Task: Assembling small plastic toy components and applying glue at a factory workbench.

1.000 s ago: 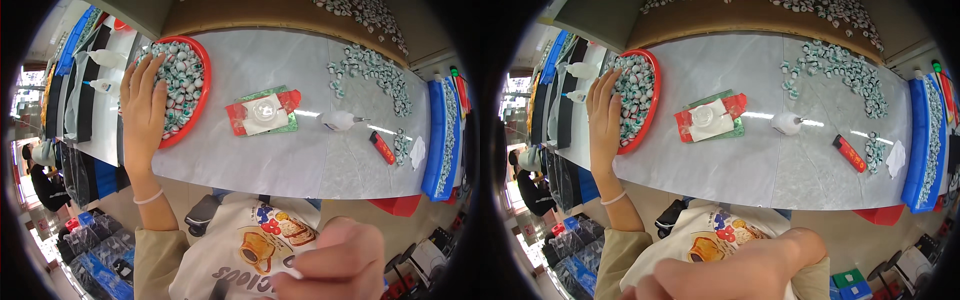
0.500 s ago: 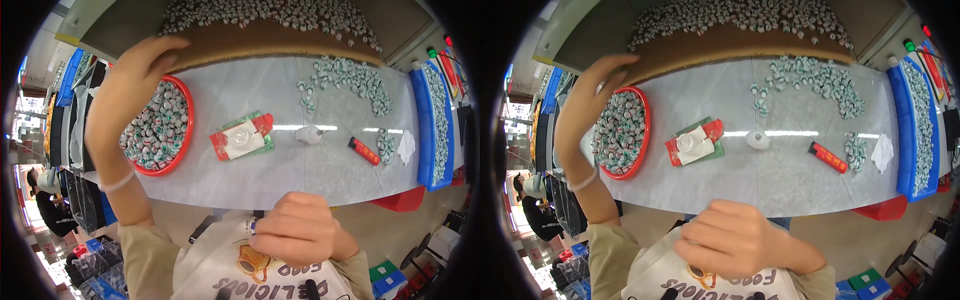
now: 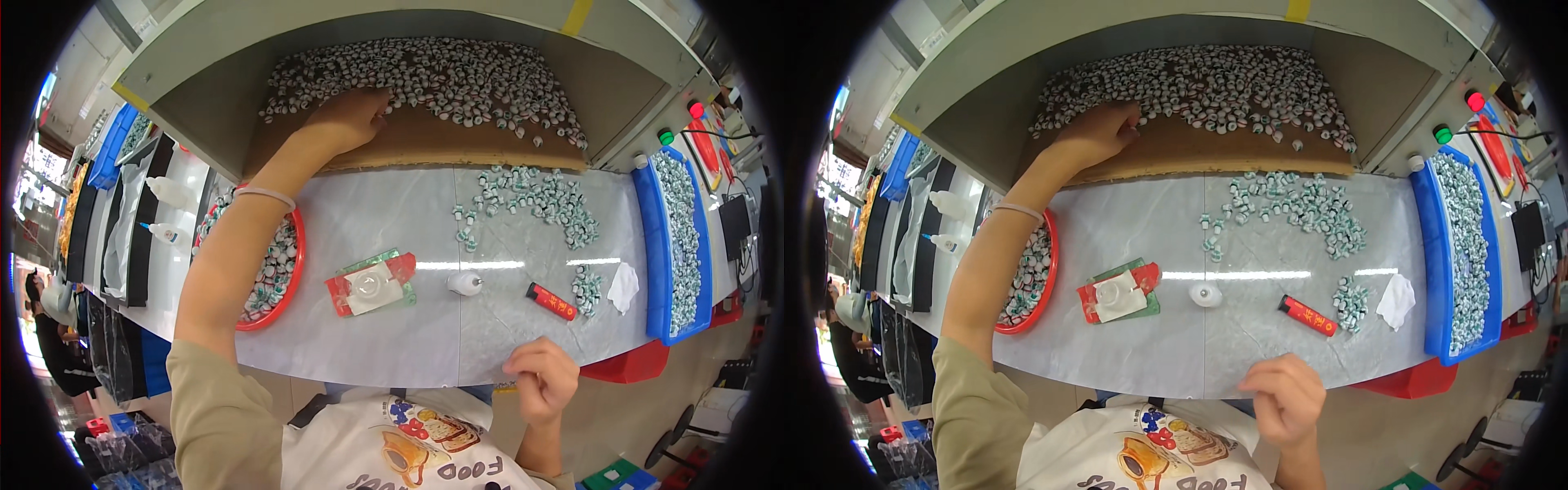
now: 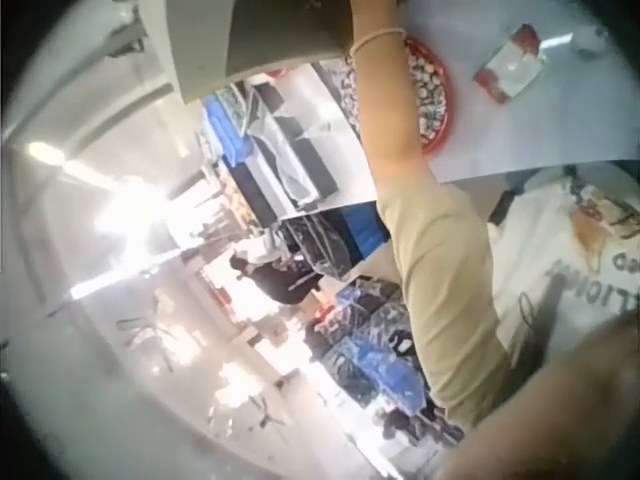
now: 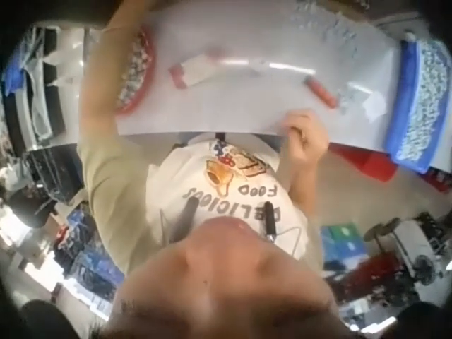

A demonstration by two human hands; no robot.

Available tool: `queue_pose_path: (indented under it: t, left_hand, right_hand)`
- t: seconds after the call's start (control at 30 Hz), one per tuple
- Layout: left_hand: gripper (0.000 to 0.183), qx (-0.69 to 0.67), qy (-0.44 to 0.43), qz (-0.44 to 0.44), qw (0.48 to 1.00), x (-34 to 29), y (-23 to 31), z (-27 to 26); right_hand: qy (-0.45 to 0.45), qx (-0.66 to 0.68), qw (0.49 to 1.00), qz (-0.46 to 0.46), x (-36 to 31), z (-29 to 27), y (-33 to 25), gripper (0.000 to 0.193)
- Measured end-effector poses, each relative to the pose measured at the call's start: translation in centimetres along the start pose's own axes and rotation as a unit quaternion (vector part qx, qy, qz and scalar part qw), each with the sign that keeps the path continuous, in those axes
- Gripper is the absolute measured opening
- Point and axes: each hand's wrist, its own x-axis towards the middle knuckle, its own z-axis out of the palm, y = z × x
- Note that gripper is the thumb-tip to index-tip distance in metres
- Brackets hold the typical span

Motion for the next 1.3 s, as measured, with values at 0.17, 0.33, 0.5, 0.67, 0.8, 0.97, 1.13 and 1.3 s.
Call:
queue_pose_path:
  t: [0.17, 0.33, 0.5, 0.67, 0.8, 0.97, 1.13, 1.3]
  left_hand:
    - [0.017, -0.188, 0.074, 0.115, 0.973, -5.9, 3.8, -3.2]
    - [0.016, -0.421, -0.086, -0.059, 0.901, -17.0, 9.6, -5.2]
    - [0.026, -0.641, 0.022, -0.062, 0.765, -23.5, 11.6, 1.2]
    - [0.03, -0.761, 0.06, -0.104, 0.637, -22.9, 14.2, 4.6]
    - [0.021, -0.816, 0.025, -0.064, 0.574, -23.4, 13.0, 5.6]
    - [0.021, -0.79, 0.025, -0.03, 0.612, -23.3, 13.3, 6.2]
    - [0.021, -0.781, 0.028, -0.053, 0.621, -23.7, 13.8, 6.1]
    - [0.021, -0.778, 0.027, -0.052, 0.626, -23.8, 14.0, 6.2]
  right_hand:
    - [0.019, -0.089, 0.996, 0.014, 3.3, 1.1, 0.7, 0.023]
    - [-0.017, -0.099, 0.99, 0.101, 4.8, 4.2, 1.8, 0.031]
    - [-0.108, -0.098, 0.987, 0.072, 4.6, 4.7, 2.2, 0.038]
    - [-0.022, 0.193, 0.946, 0.26, 2.6, 3.5, 0.4, 0.034]
    - [-0.028, 0.161, 0.952, 0.258, 2.4, 1.5, -0.9, 0.036]
    - [0.038, 0.221, 0.962, 0.158, 2.4, 1.0, -0.7, 0.052]
    - [-0.025, 0.173, 0.978, 0.115, 2.7, 1.0, -0.7, 0.053]
    - [-0.018, 0.104, 0.99, 0.09, 3.0, 0.7, -0.7, 0.049]
